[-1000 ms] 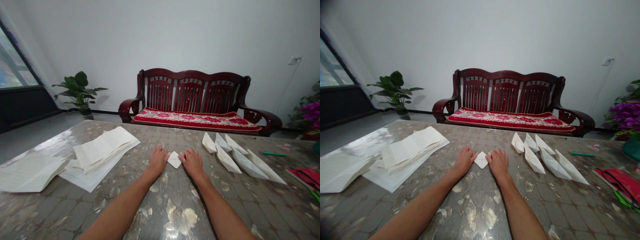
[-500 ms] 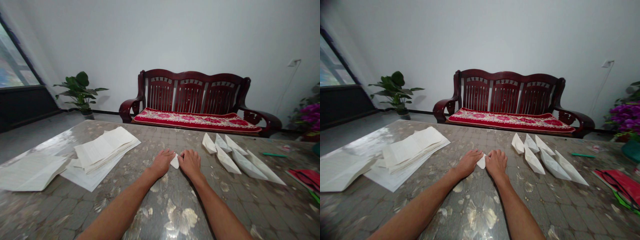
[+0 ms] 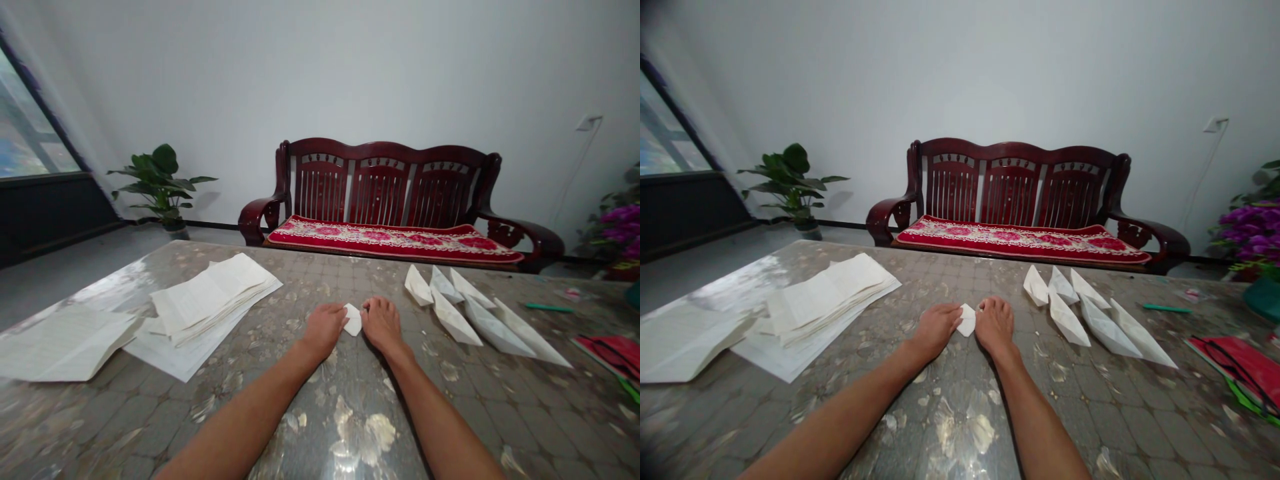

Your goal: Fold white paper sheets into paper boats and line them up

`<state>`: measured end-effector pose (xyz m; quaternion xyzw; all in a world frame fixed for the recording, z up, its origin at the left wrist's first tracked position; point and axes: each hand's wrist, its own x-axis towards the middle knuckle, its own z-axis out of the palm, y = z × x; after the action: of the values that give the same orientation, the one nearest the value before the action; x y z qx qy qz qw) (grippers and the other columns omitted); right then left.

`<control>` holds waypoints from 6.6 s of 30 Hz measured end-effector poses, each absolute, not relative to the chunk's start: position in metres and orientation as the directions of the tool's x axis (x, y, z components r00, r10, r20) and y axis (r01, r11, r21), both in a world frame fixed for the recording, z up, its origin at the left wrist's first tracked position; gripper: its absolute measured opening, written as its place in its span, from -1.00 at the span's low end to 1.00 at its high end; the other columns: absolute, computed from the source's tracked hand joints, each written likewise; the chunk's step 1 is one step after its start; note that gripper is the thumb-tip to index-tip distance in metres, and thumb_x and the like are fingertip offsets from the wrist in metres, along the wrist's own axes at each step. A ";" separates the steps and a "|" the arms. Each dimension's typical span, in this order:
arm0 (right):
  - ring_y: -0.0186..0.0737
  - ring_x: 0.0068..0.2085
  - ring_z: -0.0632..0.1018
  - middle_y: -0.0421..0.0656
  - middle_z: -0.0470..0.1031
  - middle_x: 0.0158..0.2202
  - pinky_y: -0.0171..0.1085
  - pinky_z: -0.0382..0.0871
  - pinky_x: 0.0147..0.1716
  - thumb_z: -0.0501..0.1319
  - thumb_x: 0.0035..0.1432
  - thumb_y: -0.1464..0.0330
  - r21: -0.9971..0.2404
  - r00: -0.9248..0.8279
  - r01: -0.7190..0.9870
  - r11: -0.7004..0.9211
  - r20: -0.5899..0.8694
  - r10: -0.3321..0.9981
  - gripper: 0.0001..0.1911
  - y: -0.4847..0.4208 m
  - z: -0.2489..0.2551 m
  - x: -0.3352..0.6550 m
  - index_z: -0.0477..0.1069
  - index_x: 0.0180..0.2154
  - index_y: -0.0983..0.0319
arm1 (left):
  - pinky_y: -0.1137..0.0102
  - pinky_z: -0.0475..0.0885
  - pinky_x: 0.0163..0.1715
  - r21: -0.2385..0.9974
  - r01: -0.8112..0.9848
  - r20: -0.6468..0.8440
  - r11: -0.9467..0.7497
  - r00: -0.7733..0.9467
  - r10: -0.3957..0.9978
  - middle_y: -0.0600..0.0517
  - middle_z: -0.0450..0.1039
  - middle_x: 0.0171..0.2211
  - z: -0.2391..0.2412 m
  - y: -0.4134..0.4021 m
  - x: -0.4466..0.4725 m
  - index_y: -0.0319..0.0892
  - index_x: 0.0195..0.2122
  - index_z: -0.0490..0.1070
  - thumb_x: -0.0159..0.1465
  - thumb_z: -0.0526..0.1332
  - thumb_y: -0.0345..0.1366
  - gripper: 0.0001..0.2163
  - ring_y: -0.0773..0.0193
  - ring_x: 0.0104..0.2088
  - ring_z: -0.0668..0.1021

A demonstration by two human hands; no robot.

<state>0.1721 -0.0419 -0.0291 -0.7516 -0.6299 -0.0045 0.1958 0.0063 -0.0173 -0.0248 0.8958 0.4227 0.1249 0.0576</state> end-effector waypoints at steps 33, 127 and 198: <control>-0.12 -0.09 0.42 -0.13 0.50 -0.16 -0.18 0.25 -0.05 0.18 0.16 0.21 -0.653 0.188 0.746 0.129 0.392 0.900 -0.76 -0.041 -0.040 0.187 0.42 -0.17 0.19 | 0.48 0.12 -0.52 0.851 0.512 -0.025 -0.114 0.257 0.966 0.17 0.31 -0.62 -0.014 0.008 0.016 -0.18 -0.52 0.37 0.04 0.31 -0.28 -0.86 0.37 -0.55 0.36; -0.15 -0.18 0.42 -0.11 0.53 -0.24 -0.23 0.11 -0.24 0.11 0.28 0.35 -0.199 0.104 0.978 -0.053 0.255 0.961 -0.80 -0.051 -0.012 0.179 0.48 -0.35 0.18 | 0.28 0.31 -0.08 0.502 0.787 0.140 -0.360 0.336 0.931 -0.07 0.50 -0.16 -0.016 0.014 0.006 -0.17 -0.39 0.57 0.22 0.29 -0.13 -0.79 0.09 -0.12 0.49; 0.09 0.39 0.01 -0.05 0.05 0.40 0.05 -0.17 0.30 -0.05 0.37 0.21 -0.171 0.204 0.966 -0.194 0.037 0.978 -0.46 -0.045 -0.027 0.172 0.15 0.32 0.14 | -0.08 0.04 0.28 0.348 0.796 0.123 -0.495 0.485 0.866 0.01 0.30 0.27 -0.028 0.008 0.018 0.19 0.12 0.44 0.39 0.12 -0.21 -0.69 -0.02 0.32 0.24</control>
<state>0.1717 -0.0450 -0.0272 -0.7718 -0.6298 0.0399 0.0784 0.0179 0.0083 -0.0284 0.8528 0.4873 0.1420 0.1227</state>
